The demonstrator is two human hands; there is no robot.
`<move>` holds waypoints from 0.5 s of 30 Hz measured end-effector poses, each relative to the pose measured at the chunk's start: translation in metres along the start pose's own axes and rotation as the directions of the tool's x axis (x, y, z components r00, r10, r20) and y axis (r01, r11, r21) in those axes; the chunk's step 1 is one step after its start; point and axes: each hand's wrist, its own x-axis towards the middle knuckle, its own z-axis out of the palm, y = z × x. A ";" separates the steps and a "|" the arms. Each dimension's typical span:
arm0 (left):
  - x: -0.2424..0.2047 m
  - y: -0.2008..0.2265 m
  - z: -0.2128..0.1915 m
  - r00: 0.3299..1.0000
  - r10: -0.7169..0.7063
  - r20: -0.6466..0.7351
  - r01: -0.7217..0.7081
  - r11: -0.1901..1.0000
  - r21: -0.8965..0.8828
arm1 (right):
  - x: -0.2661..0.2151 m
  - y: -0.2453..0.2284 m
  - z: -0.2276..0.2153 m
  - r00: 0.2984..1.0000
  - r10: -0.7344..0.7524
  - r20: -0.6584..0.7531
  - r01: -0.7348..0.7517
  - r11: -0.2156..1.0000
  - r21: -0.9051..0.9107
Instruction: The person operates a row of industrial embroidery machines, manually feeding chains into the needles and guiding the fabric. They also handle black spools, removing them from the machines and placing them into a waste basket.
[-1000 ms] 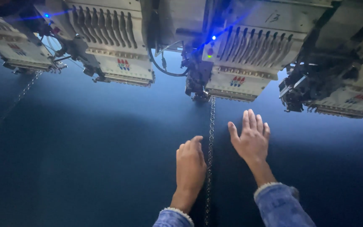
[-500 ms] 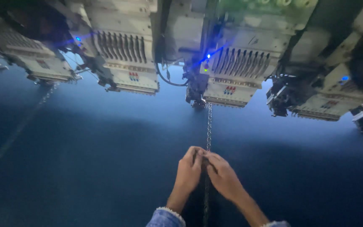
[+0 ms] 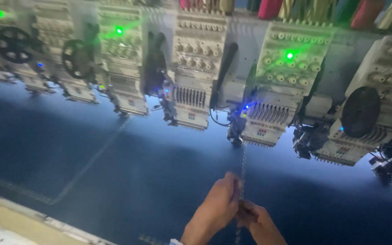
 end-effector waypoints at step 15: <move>-0.384 0.032 0.026 0.983 0.179 -0.038 -0.170 0.969 0.180 | -0.329 0.092 0.131 0.983 -0.180 0.040 0.171 0.813 -0.556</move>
